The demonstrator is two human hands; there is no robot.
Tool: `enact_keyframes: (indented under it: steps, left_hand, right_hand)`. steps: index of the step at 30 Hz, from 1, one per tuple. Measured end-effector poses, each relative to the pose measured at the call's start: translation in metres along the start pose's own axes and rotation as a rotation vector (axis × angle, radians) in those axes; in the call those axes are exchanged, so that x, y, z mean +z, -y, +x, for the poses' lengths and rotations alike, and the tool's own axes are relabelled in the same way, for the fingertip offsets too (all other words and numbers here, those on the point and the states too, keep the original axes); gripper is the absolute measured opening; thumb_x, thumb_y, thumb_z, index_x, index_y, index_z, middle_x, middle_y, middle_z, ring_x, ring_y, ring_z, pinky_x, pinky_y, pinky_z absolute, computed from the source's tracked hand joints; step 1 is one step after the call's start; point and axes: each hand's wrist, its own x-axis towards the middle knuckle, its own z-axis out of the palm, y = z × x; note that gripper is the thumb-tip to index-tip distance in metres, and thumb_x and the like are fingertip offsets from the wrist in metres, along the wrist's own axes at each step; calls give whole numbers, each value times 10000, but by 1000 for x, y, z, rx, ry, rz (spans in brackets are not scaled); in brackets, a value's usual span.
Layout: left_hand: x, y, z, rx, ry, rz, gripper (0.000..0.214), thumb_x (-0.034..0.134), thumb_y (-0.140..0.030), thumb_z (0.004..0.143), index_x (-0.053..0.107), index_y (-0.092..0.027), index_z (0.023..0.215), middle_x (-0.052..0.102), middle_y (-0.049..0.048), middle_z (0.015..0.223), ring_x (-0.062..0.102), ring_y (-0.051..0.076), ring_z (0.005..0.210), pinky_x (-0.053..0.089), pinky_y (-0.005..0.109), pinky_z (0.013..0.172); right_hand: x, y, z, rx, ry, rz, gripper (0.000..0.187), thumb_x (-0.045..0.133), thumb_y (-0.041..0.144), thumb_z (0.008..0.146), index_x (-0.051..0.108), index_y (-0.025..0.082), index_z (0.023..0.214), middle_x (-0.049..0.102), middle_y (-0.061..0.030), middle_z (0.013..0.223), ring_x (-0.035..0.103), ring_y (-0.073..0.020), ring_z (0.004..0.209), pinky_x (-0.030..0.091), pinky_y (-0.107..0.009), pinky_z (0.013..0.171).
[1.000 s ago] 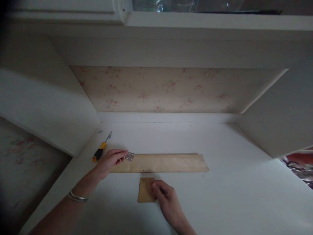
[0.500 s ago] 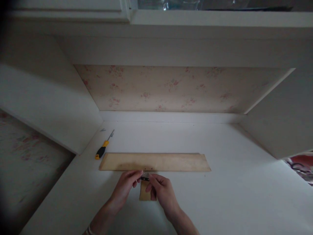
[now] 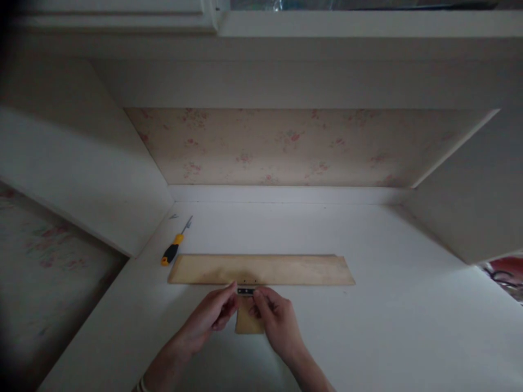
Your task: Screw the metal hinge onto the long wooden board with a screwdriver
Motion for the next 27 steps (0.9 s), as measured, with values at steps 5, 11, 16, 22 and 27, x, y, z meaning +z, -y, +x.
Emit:
enact_keyframes:
  steps: [5, 11, 16, 22, 27]
  left_hand:
    - [-3, -1, -1, 39, 94, -86, 409, 595, -549, 735, 515, -160, 637, 378, -57, 494, 252, 55, 406, 119, 239, 412]
    - [-1, -9, -7, 132, 22, 73, 392, 614, -531, 729, 535, -163, 618, 387, -48, 504, 297, 77, 458, 176, 247, 450]
    - [3, -13, -10, 201, -82, 189, 426, 593, -545, 746, 513, -166, 572, 337, -49, 490, 275, 84, 471, 177, 255, 466]
    - [5, -6, -6, 131, -89, 52, 430, 624, -565, 696, 484, -172, 590, 321, -55, 497, 237, 66, 436, 137, 246, 438]
    - [3, -1, -3, 142, -50, -7, 436, 622, -534, 713, 424, -183, 548, 299, -61, 477, 224, 57, 406, 128, 252, 418]
  right_hand:
    - [-5, -6, -9, -199, 33, -217, 275, 481, 403, 900, 671, 220, 981, 696, -54, 906, 633, -173, 813, 490, -249, 696]
    - [-8, -11, -10, -153, 55, -114, 334, 428, 404, 925, 681, 193, 981, 687, -60, 812, 629, -173, 760, 492, -285, 719]
    - [-3, -12, -6, -25, -16, 167, 322, 565, 455, 841, 662, 176, 970, 678, -53, 738, 620, -180, 701, 495, -317, 687]
    - [0, -13, -2, 110, -79, 310, 438, 662, 514, 739, 634, 163, 999, 675, -48, 673, 620, -187, 643, 501, -342, 642]
    - [0, -13, -2, 161, -55, 306, 452, 661, 539, 728, 654, 153, 964, 667, -44, 642, 592, -169, 591, 472, -314, 596]
